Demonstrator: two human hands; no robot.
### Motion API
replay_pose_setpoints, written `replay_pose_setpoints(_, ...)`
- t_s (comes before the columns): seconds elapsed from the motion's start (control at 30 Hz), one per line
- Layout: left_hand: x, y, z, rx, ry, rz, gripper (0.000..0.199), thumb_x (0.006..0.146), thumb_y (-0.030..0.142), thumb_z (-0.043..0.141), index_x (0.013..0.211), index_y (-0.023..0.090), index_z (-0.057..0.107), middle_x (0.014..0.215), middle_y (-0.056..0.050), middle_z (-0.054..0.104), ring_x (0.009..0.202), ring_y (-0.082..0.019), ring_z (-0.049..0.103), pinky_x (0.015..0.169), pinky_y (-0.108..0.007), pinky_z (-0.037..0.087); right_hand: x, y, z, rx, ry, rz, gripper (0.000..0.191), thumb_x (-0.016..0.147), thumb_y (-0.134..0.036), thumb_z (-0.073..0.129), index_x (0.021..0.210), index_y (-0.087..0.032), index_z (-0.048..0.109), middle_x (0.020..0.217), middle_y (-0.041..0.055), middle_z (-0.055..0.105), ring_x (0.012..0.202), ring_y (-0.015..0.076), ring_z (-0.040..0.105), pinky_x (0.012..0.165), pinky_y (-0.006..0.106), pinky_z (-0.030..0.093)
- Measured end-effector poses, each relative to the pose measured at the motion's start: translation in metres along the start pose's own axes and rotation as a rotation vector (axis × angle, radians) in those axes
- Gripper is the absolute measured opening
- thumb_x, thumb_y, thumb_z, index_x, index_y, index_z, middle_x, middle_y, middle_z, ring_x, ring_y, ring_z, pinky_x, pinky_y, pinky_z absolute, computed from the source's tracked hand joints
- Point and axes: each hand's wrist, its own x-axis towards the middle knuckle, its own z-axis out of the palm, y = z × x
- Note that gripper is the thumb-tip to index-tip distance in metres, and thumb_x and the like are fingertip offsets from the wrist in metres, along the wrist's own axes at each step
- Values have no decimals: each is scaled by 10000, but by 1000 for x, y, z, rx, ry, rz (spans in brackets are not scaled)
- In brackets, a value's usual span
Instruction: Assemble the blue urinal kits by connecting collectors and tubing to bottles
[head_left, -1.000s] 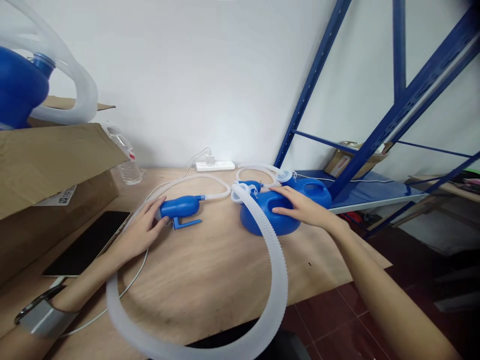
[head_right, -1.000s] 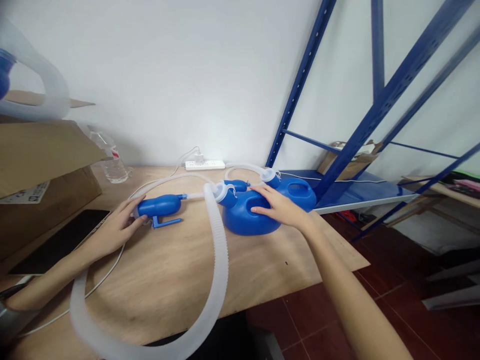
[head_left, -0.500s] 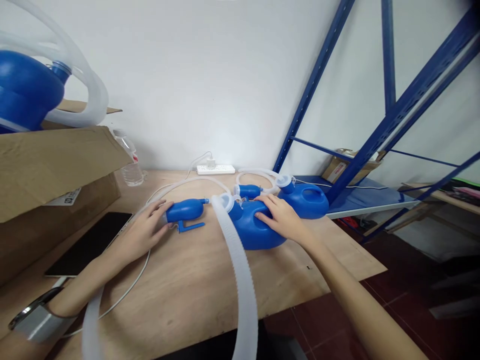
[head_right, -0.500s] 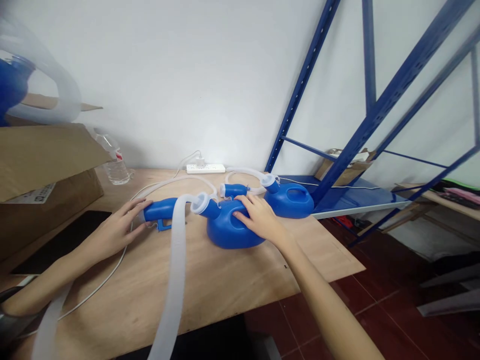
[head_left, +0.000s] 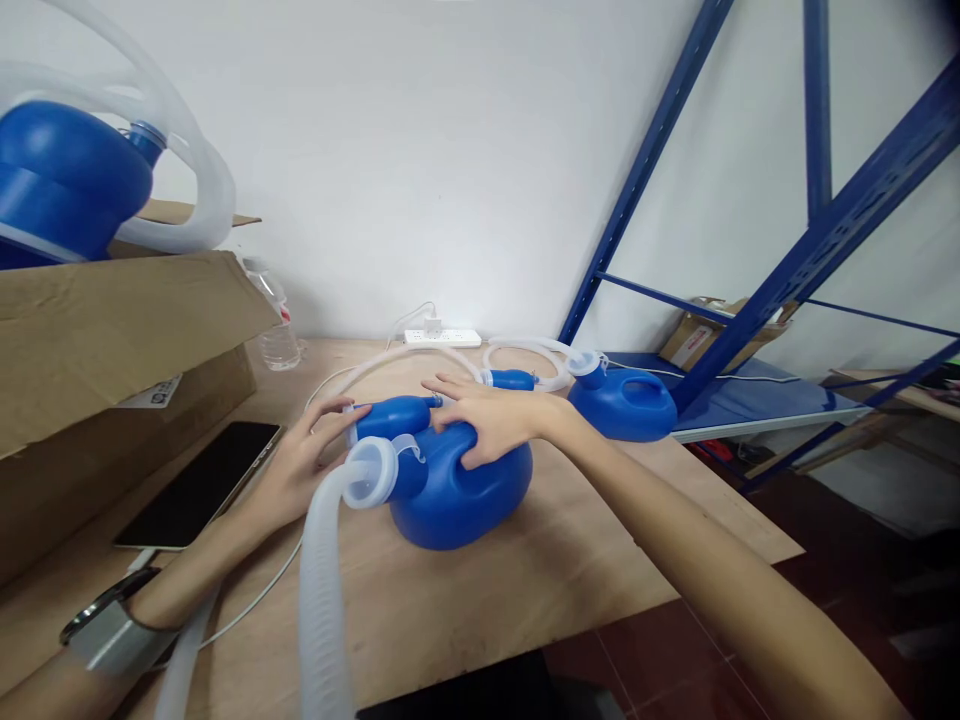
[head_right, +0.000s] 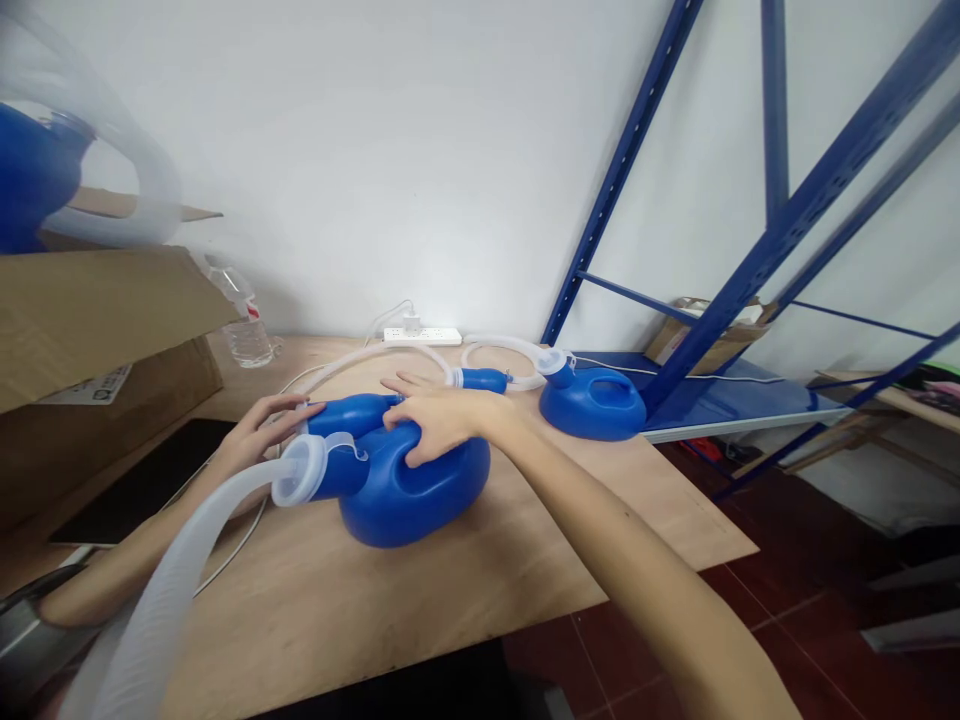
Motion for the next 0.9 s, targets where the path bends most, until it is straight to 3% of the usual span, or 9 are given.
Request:
replay_pose_setpoints(0.13, 7, 16, -10, -151, 202, -164, 470, 925, 542, 667, 1357, 361, 700, 1406, -63, 564, 1311, -317, 624, 1078, -468, 598, 22, 6, 5, -37, 89, -9, 418, 682, -355, 888, 1031, -224, 698, 1727, 106, 321, 1604, 440, 235, 1257, 631, 288)
replay_pose_setpoints(0.23, 15, 21, -14, -243, 310, -192, 544, 850, 608, 751, 1294, 295, 732, 1388, -86, 588, 1294, -331, 637, 1043, -462, 629, 30, 5, 5, -135, 195, -41, 516, 661, -394, 893, 1087, -215, 663, 1725, 137, 301, 1594, 463, 218, 1266, 683, 195)
replay_pose_setpoints(0.37, 21, 26, -16, -267, 362, -154, 539, 852, 586, 777, 1280, 263, 725, 1403, -87, 604, 1333, -330, 618, 1093, -491, 602, 31, 2, 2, -225, 269, -29, 830, 633, -418, 890, 1362, -180, 572, 1594, 216, 427, 1492, 474, 362, 1208, 666, 303)
replay_pose_setpoints(0.47, 22, 30, -15, -236, 376, -128, 503, 876, 543, 774, 1289, 261, 719, 1427, -81, 599, 1351, -321, 609, 1126, -496, 578, 32, 6, -2, -257, 285, -15, 1069, 644, -443, 862, 1582, -216, 403, 1544, 201, 454, 1412, 465, 437, 1173, 675, 328)
replay_pose_setpoints(0.57, 24, 33, -15, -194, 402, -124, 515, 853, 554, 794, 1280, 274, 728, 1421, -68, 608, 1340, -319, 619, 1133, -494, 573, 35, 14, -4, -247, 291, -14, 1173, 682, -456, 834, 1679, -284, 240, 1540, 172, 464, 1399, 451, 447, 1168, 684, 317)
replay_pose_setpoints(0.73, 46, 37, -22, -274, 298, -93, 505, 900, 502, 756, 1332, 246, 700, 1475, -87, 605, 1374, -322, 594, 1125, -478, 577, 36, 24, -4, -225, 278, -3, 1252, 719, -477, 834, 1717, -261, 109, 1496, 187, 522, 1305, 428, 533, 1100, 639, 422)
replay_pose_setpoints(0.9, 83, 34, -26, -370, 156, -170, 619, 861, 616, 748, 1345, 234, 691, 1459, -113, 655, 1377, -344, 594, 1132, -504, 552, 17, 34, -1, -144, 313, 9, 1150, 807, -453, 810, 1715, -298, 120, 1515, 136, 564, 1324, 392, 561, 1136, 609, 432)
